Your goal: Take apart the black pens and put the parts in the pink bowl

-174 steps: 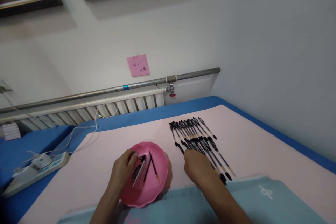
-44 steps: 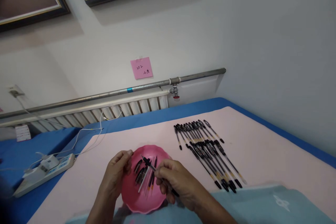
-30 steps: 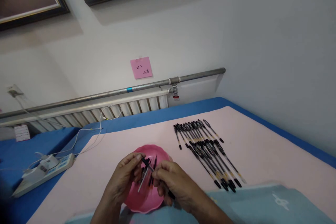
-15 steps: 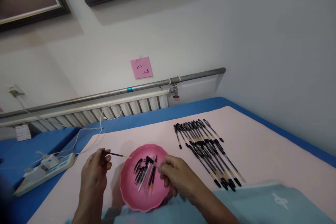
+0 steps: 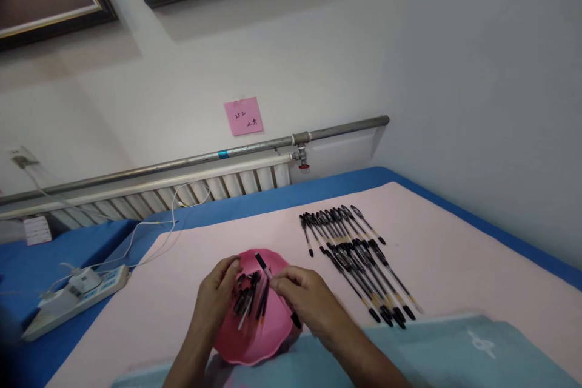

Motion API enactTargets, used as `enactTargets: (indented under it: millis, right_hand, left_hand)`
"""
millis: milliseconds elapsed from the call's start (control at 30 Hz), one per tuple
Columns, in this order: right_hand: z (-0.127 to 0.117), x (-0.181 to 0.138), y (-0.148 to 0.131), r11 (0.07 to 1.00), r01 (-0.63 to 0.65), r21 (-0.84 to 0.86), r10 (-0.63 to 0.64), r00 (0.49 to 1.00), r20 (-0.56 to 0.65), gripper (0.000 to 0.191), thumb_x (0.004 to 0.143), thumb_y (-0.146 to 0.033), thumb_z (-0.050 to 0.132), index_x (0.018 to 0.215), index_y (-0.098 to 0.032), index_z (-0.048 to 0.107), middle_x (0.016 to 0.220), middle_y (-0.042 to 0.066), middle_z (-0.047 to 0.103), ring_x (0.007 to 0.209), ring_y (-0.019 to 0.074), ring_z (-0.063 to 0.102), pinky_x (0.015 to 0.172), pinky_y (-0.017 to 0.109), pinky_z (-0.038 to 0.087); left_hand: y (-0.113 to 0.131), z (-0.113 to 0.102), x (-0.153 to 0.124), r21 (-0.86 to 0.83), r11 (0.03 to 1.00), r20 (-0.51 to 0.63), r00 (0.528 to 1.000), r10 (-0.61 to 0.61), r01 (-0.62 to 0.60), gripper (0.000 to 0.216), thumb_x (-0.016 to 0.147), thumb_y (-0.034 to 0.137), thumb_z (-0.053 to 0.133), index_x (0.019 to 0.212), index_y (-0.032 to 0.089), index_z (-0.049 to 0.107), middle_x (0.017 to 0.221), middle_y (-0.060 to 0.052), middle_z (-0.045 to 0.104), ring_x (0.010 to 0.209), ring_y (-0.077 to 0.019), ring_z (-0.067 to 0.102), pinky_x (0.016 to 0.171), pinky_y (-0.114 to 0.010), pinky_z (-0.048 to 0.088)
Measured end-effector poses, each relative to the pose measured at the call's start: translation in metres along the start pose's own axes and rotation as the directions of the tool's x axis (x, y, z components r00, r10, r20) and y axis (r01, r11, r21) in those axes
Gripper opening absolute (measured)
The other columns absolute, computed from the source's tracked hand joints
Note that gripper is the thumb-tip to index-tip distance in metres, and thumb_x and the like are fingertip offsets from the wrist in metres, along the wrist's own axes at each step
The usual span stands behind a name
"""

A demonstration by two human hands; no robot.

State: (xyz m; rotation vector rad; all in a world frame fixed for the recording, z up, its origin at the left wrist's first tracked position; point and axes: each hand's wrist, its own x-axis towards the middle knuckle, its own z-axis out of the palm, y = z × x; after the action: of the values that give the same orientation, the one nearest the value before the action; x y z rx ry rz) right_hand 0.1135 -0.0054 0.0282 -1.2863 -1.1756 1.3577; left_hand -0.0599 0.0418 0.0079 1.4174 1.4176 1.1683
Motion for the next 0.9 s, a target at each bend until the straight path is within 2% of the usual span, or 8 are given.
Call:
enactTargets:
  millis: [100,233,433,600,667,767,833,900]
  right_hand:
    - [0.004,0.001,0.003,1.000,-0.012,0.011,0.012,0.999,0.033,0.019,0.074,-0.031,0.054,0.061,-0.017,0.057,0.046,-0.006,0.041,0.042,0.0074,0.035,0.041,0.021,0.024]
    - [0.010,-0.001,0.006,1.000,-0.004,0.003,0.004,0.997,0.079,0.020,0.075,-0.031,0.055,0.059,-0.018,0.054,0.046,-0.006,0.041,0.042,0.0073,0.034,0.040,0.021,0.023]
    - [0.012,-0.006,0.003,0.999,0.004,-0.036,0.000,0.993,0.118,0.017,0.075,-0.024,0.050,0.060,-0.019,0.055,0.045,-0.006,0.042,0.040,0.0067,0.034,0.040,0.020,0.024]
    - [0.011,-0.005,0.005,0.997,-0.050,-0.059,0.059,0.985,0.163,0.011,0.069,-0.021,0.052,0.060,-0.017,0.054,0.047,-0.007,0.043,0.041,0.0056,0.035,0.039,0.018,0.024]
    - [0.011,-0.004,0.007,0.994,-0.096,-0.046,0.102,0.984,0.146,0.011,0.070,-0.022,0.051,0.060,-0.018,0.052,0.043,-0.007,0.042,0.037,0.0057,0.034,0.035,0.018,0.023]
    - [0.011,-0.002,0.008,0.988,-0.155,-0.009,0.155,0.984,0.087,0.014,0.074,-0.024,0.047,0.061,-0.020,0.048,0.039,-0.008,0.041,0.029,0.0058,0.033,0.031,0.018,0.020]
    - [0.011,-0.001,0.007,0.988,-0.154,0.019,0.153,0.987,0.053,0.015,0.076,-0.025,0.046,0.062,-0.020,0.046,0.038,-0.009,0.042,0.027,0.0052,0.033,0.031,0.018,0.020]
    - [0.011,0.000,0.006,0.988,-0.146,0.046,0.144,0.989,0.032,0.016,0.078,-0.027,0.046,0.063,-0.020,0.046,0.039,-0.009,0.043,0.027,0.0047,0.034,0.032,0.017,0.022]
  left_hand:
    - [0.007,0.002,-0.005,-0.238,0.959,0.179,0.977,-0.114,0.156,0.036,0.075,0.051,0.058,0.078,0.015,0.063,0.048,0.005,0.047,0.042,-0.0089,0.037,0.042,-0.022,0.030]
    - [0.016,0.011,-0.015,-0.475,0.797,0.433,0.887,-0.158,0.373,0.039,0.066,0.050,0.070,0.075,0.013,0.059,0.047,0.009,0.039,0.038,-0.0031,0.025,0.036,-0.017,0.017]
    - [0.022,0.017,-0.018,-0.585,0.707,0.363,0.908,-0.210,0.397,0.041,0.057,0.043,0.079,0.071,0.012,0.056,0.041,0.012,0.032,0.036,-0.0009,0.021,0.034,-0.015,0.015]
    - [0.014,0.005,-0.006,-0.625,0.727,0.185,0.959,-0.216,0.284,0.040,0.059,0.044,0.076,0.067,0.017,0.048,0.047,0.011,0.036,0.037,-0.0019,0.025,0.036,-0.015,0.017]
    - [0.008,-0.005,0.000,-0.519,0.823,0.078,0.972,-0.224,0.231,0.039,0.062,0.049,0.071,0.064,0.018,0.046,0.046,0.011,0.036,0.037,-0.0032,0.026,0.036,-0.016,0.019]
    - [-0.001,-0.019,0.006,-0.063,0.980,-0.035,0.981,-0.192,0.189,0.037,0.070,0.051,0.060,0.057,0.020,0.044,0.043,0.009,0.036,0.038,-0.0072,0.032,0.040,-0.020,0.025]
    - [-0.004,-0.024,0.008,0.194,0.968,-0.056,0.987,-0.150,0.158,0.032,0.071,0.046,0.058,0.056,0.020,0.048,0.045,0.006,0.043,0.044,-0.0112,0.042,0.046,-0.023,0.030]
    - [-0.002,-0.024,0.006,0.282,0.950,-0.081,0.990,-0.118,0.136,0.022,0.070,0.041,0.060,0.065,0.020,0.057,0.055,0.002,0.054,0.056,-0.0156,0.053,0.055,-0.025,0.036]
